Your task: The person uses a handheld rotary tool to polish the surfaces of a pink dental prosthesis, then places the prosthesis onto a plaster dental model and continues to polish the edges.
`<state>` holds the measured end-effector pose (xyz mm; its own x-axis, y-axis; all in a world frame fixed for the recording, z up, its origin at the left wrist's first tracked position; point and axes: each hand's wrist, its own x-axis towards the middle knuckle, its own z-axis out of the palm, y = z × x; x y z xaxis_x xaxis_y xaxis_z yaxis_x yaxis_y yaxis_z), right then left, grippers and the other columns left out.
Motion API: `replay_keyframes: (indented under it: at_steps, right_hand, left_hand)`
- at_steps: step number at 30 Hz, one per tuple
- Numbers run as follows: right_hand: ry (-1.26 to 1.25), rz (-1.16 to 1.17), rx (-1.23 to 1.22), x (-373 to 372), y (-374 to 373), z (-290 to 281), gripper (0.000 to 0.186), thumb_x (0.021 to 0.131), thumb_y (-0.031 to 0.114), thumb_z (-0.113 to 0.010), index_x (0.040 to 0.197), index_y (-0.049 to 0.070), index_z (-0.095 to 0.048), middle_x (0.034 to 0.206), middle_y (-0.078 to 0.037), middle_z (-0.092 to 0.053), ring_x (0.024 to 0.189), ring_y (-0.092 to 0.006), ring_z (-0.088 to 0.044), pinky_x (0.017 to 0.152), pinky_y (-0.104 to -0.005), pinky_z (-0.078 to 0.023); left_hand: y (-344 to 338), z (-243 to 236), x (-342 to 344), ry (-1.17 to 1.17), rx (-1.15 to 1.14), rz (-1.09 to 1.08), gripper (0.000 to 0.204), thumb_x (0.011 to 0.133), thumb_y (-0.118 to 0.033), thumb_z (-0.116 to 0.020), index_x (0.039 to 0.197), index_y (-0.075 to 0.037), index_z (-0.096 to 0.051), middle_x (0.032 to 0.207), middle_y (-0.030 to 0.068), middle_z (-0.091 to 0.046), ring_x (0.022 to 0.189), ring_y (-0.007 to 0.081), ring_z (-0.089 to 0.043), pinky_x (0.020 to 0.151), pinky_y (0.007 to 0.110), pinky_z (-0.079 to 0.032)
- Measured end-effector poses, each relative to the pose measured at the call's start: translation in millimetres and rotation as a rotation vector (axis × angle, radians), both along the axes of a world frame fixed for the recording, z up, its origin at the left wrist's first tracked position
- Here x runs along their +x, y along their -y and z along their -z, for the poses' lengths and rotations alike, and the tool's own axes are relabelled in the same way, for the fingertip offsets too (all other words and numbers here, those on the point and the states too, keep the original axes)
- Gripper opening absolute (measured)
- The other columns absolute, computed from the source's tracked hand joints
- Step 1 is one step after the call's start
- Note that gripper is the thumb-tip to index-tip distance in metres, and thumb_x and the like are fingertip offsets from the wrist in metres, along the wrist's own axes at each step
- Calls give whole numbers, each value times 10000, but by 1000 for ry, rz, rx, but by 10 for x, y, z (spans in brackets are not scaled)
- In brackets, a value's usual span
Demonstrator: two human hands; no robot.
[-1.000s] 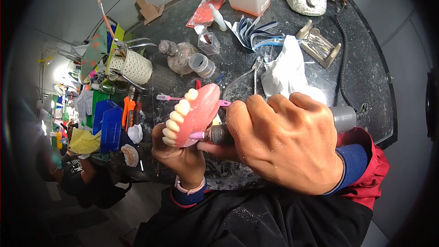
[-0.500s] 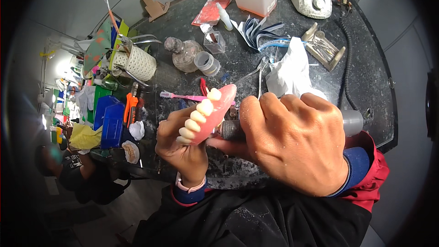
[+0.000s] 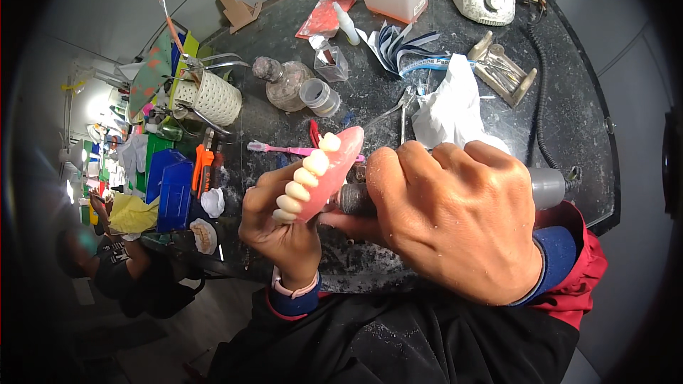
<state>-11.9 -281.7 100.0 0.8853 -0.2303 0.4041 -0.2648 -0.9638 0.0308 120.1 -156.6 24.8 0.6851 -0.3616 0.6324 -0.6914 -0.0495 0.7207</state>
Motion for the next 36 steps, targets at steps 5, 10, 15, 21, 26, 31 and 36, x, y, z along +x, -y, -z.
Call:
replay_keyframes:
  at_steps: [5, 10, 15, 21, 26, 31, 36]
  right_hand:
    - [78, -25, 48, 21, 16, 9, 469, 702, 539, -653, 627, 127, -442, 529, 34, -429, 438, -103, -511, 410, -255, -360]
    - [161, -28, 114, 17, 99, -159, 547, 638, 553, -705, 553, 113, -391, 449, 11, -413, 372, -160, -474, 377, -283, -360]
    - [265, -66, 365, 22, 139, -244, 490, 571, 410, -813, 581, 86, -447, 451, -3, -443, 373, -158, -485, 366, -276, -354]
    - [321, -155, 488, 62, 178, -251, 406, 537, 283, -853, 641, 70, -523, 543, -13, -518, 446, -127, -523, 405, -249, -388]
    - [389, -171, 484, 89, 176, -256, 373, 503, 239, -853, 668, 67, -566, 617, -15, -526, 505, -129, -540, 433, -254, -415]
    - [413, -177, 503, 94, 183, -249, 368, 495, 236, -853, 698, 65, -598, 635, -21, -529, 521, -139, -546, 453, -260, -433]
    - [421, -189, 494, 106, 172, -231, 362, 493, 232, -847, 712, 63, -614, 643, -29, -534, 537, -148, -553, 457, -269, -435]
  left_hand:
    - [32, -65, -18, 40, -2, -2, 778, 648, -692, -637, 943, 19, -523, 969, 74, -566, 917, 161, -556, 827, 308, -432]
    - [42, -122, 11, -285, -163, 289, 555, 752, -434, -711, 1004, 32, -548, 960, 102, -634, 866, 166, -617, 811, 305, -480]
    - [30, -219, -26, -457, -209, 489, 518, 797, -342, -683, 1120, 3, -471, 912, 116, -635, 863, 254, -649, 758, 333, -544]
    - [4, -270, -75, -745, -282, 554, 762, 765, -323, -718, 1296, 79, -347, 1190, 172, -544, 988, 231, -608, 865, 348, -493]
    - [18, -249, -66, -786, -329, 642, 882, 716, -358, -749, 1345, 14, -256, 1254, 143, -471, 1052, 225, -563, 910, 363, -476]
    - [-19, -263, -100, -919, -312, 636, 1012, 648, -384, -797, 1386, -53, -188, 1312, 109, -415, 1146, 203, -495, 947, 349, -458]
    - [-26, -319, -89, -925, -196, 635, 961, 686, -448, -749, 1372, -31, -222, 1305, 121, -429, 1135, 216, -507, 941, 367, -456]
